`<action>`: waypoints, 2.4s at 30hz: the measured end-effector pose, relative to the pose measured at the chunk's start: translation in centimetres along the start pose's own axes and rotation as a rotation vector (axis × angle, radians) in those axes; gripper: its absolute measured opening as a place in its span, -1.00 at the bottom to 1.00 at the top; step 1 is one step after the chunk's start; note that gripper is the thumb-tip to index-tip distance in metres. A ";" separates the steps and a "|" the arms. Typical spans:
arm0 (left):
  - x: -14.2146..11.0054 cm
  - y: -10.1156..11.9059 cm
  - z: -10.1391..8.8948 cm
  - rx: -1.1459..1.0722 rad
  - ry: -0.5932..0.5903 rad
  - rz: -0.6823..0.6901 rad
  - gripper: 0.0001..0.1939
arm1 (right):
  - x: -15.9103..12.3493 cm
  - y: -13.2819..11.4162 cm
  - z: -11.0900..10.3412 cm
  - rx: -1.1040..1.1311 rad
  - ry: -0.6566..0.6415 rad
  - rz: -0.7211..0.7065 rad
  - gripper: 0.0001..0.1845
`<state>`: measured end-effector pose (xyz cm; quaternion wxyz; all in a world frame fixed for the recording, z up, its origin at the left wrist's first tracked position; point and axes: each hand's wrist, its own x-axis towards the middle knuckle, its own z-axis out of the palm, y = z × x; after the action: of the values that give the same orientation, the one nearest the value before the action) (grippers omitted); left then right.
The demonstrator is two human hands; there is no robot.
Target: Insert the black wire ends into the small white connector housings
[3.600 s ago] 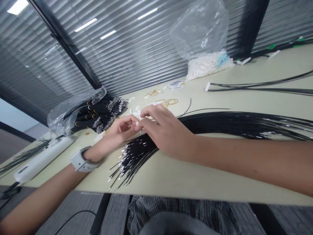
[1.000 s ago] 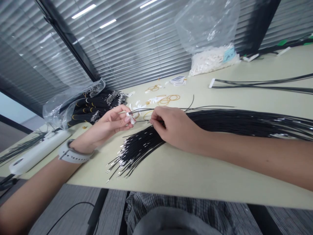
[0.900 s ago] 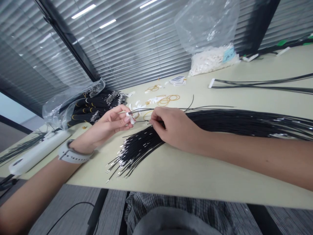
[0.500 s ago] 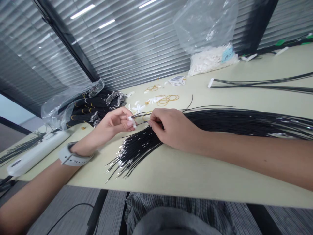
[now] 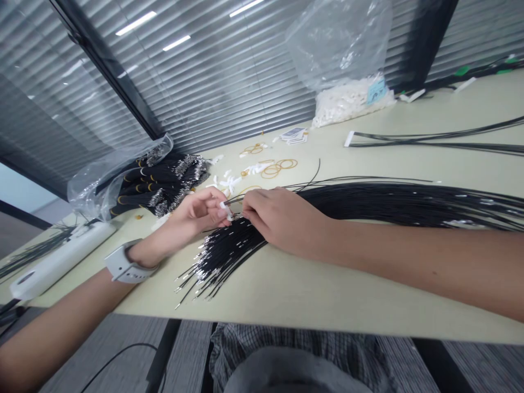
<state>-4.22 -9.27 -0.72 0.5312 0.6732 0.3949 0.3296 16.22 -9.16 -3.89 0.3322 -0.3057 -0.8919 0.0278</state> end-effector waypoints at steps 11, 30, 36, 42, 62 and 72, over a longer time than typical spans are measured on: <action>0.2 0.1 0.0 -0.043 0.006 -0.021 -0.82 | 0.2 -0.1 -0.6 0.119 0.241 -0.082 -0.94; -0.1 0.3 -0.2 0.026 -0.052 0.063 -0.85 | 0.0 -0.1 0.0 0.026 0.058 -0.020 -0.89; 0.0 0.3 -0.1 0.031 -0.055 0.067 -0.84 | 0.0 -0.2 -0.1 0.056 0.034 -0.036 -0.87; 0.0 0.0 -0.1 0.099 -0.082 0.110 -0.83 | 0.0 -0.2 -0.2 0.065 -0.019 -0.042 -0.81; -0.4 -0.5 0.8 0.234 -0.006 0.171 -0.82 | 0.1 -0.2 0.1 0.011 -0.108 -0.061 -0.73; -0.4 -0.6 1.1 0.139 -0.026 0.131 -0.81 | 0.1 -0.2 0.2 0.019 -0.094 -0.051 -0.75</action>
<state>-3.58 -9.99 -1.52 0.4655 0.7371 0.3652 0.3265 15.95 -9.30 -3.91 0.2935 -0.2781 -0.9136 0.0419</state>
